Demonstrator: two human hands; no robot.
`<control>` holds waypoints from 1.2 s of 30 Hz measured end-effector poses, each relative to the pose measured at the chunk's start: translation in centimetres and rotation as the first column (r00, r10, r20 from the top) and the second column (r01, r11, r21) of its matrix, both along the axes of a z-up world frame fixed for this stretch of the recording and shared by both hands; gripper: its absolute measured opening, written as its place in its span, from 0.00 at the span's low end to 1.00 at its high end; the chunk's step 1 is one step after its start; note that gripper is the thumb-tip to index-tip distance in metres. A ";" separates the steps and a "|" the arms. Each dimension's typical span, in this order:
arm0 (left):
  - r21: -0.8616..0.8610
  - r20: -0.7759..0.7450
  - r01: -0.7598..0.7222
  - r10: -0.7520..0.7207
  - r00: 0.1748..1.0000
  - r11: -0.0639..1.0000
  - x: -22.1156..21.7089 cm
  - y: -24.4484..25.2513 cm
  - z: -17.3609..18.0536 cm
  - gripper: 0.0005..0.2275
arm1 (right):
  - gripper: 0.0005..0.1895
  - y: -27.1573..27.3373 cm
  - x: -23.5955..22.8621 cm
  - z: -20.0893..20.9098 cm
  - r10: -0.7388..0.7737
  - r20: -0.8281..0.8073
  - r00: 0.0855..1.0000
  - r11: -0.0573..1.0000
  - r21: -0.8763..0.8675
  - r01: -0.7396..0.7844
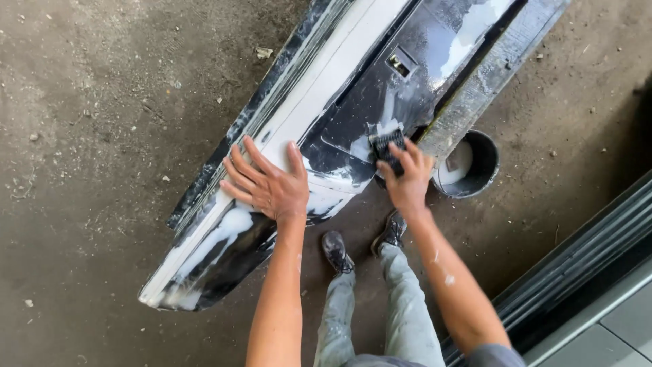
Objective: The person scrubs a white car bumper with a black sponge, repeatedly dipping it into a bucket of soapy water. They work on different sections of the bumper, including the edges and the area around the license plate, while standing in a workshop.
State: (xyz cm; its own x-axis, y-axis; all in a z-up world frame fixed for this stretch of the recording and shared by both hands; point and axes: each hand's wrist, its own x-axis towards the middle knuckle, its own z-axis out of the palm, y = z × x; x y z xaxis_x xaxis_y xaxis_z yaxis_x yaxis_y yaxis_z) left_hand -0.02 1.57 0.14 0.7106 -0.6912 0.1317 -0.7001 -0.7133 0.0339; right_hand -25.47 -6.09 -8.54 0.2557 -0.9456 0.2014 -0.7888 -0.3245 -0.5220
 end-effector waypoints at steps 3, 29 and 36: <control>-0.010 -0.012 -0.016 0.016 1.000 1.000 -0.3 -0.3 0.0 0.34 | 0.25 -5.9 0.5 -0.3 -0.096 0.005 0.995 0.988 0.119 0.094; -0.021 -0.025 -0.037 0.037 0.999 0.999 0.3 -1.0 0.0 0.35 | 0.24 -1.7 0.7 1.5 0.084 -0.014 0.996 0.996 -0.018 -0.084; -0.019 -0.021 -0.052 0.052 0.998 0.998 -0.2 -0.7 0.2 0.34 | 0.23 -3.1 4.1 5.1 0.432 -0.065 0.900 0.901 0.073 -0.427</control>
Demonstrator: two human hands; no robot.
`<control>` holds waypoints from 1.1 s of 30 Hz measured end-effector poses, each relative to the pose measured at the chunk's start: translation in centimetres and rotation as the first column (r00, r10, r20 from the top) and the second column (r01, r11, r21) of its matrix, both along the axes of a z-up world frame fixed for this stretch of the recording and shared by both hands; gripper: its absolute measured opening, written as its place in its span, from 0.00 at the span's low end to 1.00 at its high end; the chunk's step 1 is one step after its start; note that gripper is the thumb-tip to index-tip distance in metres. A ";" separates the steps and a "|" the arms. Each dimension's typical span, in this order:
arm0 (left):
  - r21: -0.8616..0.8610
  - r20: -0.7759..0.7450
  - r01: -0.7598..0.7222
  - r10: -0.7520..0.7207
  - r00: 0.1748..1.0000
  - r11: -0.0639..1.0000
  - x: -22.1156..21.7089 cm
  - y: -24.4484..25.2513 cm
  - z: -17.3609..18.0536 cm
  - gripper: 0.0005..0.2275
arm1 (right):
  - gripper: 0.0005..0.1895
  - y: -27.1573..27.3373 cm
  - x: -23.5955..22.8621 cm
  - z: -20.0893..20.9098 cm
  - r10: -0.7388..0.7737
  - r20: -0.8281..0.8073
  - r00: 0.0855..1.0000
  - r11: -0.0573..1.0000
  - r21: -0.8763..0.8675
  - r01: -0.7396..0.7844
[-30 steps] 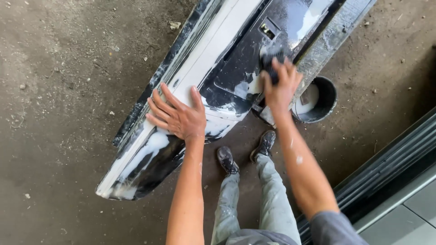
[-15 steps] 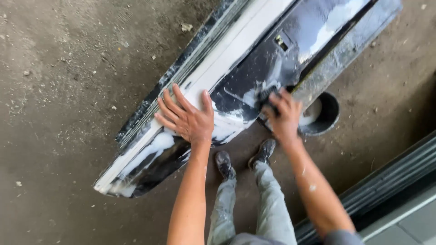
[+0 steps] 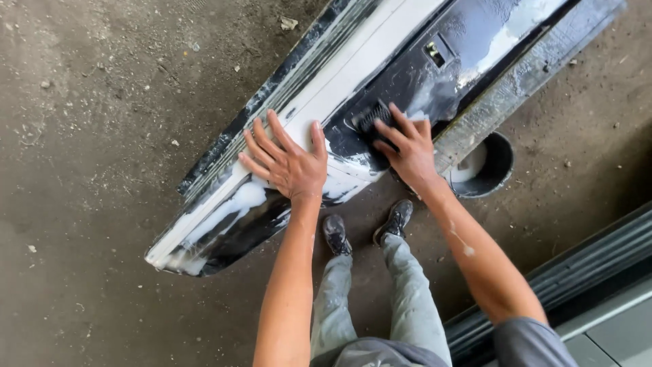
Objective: The person scrubs a white car bumper with a black sponge, repeatedly dipping it into a bucket of soapy water. They work on different sections of the bumper, including the edges and the area around the license plate, while standing in a workshop.
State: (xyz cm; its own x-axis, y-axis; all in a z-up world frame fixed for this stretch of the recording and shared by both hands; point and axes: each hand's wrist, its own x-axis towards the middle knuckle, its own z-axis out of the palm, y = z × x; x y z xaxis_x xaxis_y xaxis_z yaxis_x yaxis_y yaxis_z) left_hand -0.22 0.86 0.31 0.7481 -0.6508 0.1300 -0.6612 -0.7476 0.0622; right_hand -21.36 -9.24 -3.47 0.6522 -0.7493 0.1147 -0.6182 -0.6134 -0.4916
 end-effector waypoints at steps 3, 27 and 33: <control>-0.015 0.019 0.001 -0.001 1.000 1.000 0.1 0.2 -0.3 0.34 | 0.24 2.7 -7.0 -0.4 0.043 -0.072 0.997 0.999 0.003 -0.042; -0.289 0.010 -0.100 0.107 0.994 0.952 -0.5 0.5 -2.2 0.28 | 0.25 -4.1 -5.3 -2.0 0.487 -0.152 0.860 0.857 -0.103 -0.504; -0.311 0.023 -0.094 0.106 0.994 0.946 -0.5 0.4 -1.6 0.28 | 0.22 -6.9 -3.6 1.0 0.429 -0.010 0.903 0.901 0.076 -0.427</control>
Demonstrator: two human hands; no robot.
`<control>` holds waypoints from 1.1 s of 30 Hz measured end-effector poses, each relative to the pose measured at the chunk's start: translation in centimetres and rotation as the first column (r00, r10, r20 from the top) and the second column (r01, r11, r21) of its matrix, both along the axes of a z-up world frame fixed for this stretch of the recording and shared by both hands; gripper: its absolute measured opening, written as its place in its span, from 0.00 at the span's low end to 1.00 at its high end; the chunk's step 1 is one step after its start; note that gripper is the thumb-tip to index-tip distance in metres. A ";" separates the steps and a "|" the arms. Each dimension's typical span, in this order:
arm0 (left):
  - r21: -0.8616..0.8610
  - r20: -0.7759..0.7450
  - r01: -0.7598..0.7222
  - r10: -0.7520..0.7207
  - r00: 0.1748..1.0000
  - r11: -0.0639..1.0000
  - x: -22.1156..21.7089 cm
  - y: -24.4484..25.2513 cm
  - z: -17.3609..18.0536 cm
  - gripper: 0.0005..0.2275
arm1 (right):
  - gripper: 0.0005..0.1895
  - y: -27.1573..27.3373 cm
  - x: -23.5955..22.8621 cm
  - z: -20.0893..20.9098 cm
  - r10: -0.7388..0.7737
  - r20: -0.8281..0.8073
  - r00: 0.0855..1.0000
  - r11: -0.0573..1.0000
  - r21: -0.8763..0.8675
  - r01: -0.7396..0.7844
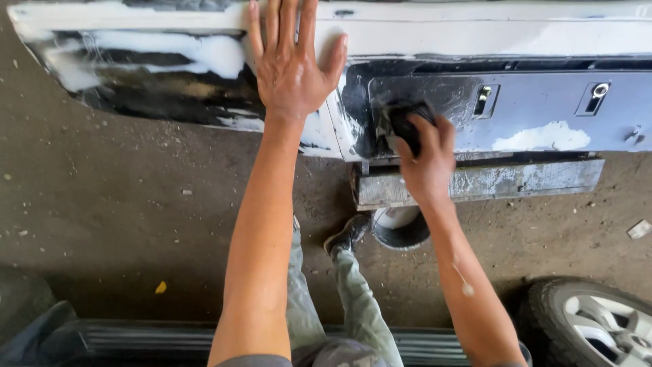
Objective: The person scrubs a white car bumper with a black sponge, repeatedly dipping it into a bucket of soapy water. They work on different sections of the bumper, including the edges and the area around the license plate, while standing in a workshop.
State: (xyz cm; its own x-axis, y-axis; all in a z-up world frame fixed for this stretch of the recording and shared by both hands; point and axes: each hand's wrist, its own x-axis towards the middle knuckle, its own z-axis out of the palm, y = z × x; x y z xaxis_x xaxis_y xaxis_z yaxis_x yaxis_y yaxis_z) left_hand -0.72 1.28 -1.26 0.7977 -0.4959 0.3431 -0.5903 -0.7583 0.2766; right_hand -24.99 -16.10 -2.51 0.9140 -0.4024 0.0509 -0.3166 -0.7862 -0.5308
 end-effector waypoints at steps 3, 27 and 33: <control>0.007 -0.020 0.009 -0.008 1.000 1.000 0.1 0.0 -0.1 0.27 | 0.18 -2.0 -1.4 0.6 -0.312 -0.014 0.950 0.827 0.489 0.279; 0.051 0.006 -0.005 0.005 1.000 0.999 0.1 0.1 -0.3 0.27 | 0.34 -3.0 -1.0 0.2 -0.336 -0.193 0.922 0.178 0.948 0.263; 0.049 -0.021 -0.014 0.015 1.000 0.999 0.0 -0.1 0.2 0.26 | 0.26 0.5 4.3 -4.6 0.128 0.201 0.971 0.982 -0.165 -0.095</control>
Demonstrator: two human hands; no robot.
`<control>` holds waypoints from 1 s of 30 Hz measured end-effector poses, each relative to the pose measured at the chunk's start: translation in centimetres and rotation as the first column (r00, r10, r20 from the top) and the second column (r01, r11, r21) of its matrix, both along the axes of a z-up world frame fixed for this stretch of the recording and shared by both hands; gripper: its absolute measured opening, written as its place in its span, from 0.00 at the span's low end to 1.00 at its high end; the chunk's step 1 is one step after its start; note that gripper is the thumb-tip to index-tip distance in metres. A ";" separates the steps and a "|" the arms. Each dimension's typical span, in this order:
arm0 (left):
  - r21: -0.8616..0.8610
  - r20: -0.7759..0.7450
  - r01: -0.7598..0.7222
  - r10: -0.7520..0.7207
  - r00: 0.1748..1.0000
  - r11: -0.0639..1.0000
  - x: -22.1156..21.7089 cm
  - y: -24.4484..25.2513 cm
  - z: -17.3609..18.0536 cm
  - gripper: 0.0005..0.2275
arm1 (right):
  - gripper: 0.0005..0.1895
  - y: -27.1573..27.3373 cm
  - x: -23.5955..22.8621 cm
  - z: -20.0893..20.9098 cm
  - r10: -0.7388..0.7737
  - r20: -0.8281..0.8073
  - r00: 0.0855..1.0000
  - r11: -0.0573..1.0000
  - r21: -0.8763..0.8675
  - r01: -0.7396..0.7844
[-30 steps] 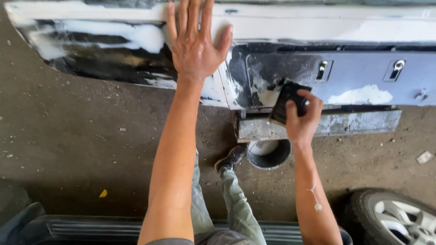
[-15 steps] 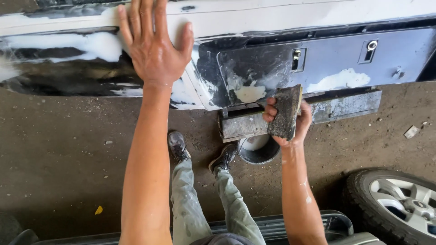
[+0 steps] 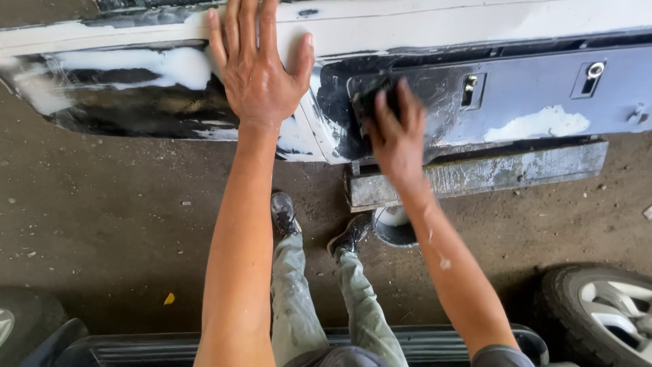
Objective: The person scrubs a white car bumper with a black sponge, repeatedly dipping it into a bucket of soapy water. They work on different sections of the bumper, including the edges and the area around the license plate, while standing in a workshop.
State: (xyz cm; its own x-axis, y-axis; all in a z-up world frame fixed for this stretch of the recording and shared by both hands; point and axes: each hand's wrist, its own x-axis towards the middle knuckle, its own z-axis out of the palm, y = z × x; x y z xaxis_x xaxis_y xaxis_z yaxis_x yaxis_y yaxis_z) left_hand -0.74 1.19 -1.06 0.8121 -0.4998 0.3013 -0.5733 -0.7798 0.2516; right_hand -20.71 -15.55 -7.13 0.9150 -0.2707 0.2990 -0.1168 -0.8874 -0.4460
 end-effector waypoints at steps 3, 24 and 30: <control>0.016 0.043 0.008 -0.009 0.999 1.000 0.7 0.3 -1.6 0.28 | 0.26 2.9 -7.3 -2.0 -0.009 -0.116 0.993 0.998 -0.058 0.002; -0.040 0.058 0.008 -0.006 0.998 0.999 0.2 0.0 -1.0 0.27 | 0.15 3.8 -5.6 0.7 -0.067 -0.245 0.967 0.973 -0.230 0.009; -0.059 0.017 0.005 -0.004 1.000 0.998 0.1 0.0 -0.1 0.27 | 0.21 4.0 -6.2 -1.0 -0.059 -0.220 0.974 0.979 -0.204 0.013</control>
